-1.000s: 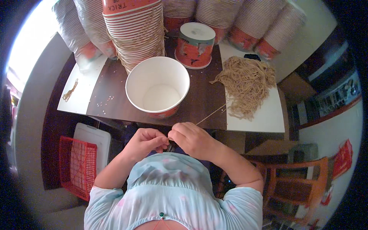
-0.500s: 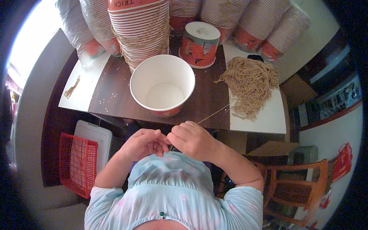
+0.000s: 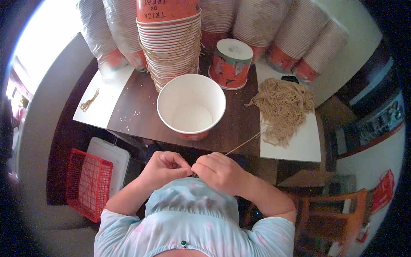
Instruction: Attaching string handles to printed paper buckets by threading the string through pre-cut holes and tying knots.
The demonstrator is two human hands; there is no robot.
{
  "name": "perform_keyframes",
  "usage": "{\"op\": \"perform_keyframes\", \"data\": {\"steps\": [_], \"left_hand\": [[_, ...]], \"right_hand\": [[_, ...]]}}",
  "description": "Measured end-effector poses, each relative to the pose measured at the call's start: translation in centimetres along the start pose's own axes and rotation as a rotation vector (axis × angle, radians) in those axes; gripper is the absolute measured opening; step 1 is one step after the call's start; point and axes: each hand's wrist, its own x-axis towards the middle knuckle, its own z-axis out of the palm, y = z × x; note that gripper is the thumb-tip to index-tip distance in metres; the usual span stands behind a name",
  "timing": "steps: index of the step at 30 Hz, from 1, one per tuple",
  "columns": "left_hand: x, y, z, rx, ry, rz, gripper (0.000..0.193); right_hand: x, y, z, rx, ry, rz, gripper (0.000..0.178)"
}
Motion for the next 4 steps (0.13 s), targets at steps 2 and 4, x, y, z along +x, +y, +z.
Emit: {"op": "perform_keyframes", "data": {"steps": [2, 4], "left_hand": [[-0.4, 0.6, 0.4, 0.053, 0.008, 0.030, 0.004], [-0.8, 1.5, 0.5, 0.492, 0.057, 0.337, 0.003]], "right_hand": [[0.1, -0.3, -0.4, -0.058, -0.056, 0.013, 0.024], [0.6, -0.3, -1.0, -0.118, -0.078, -0.044, 0.029]]}}
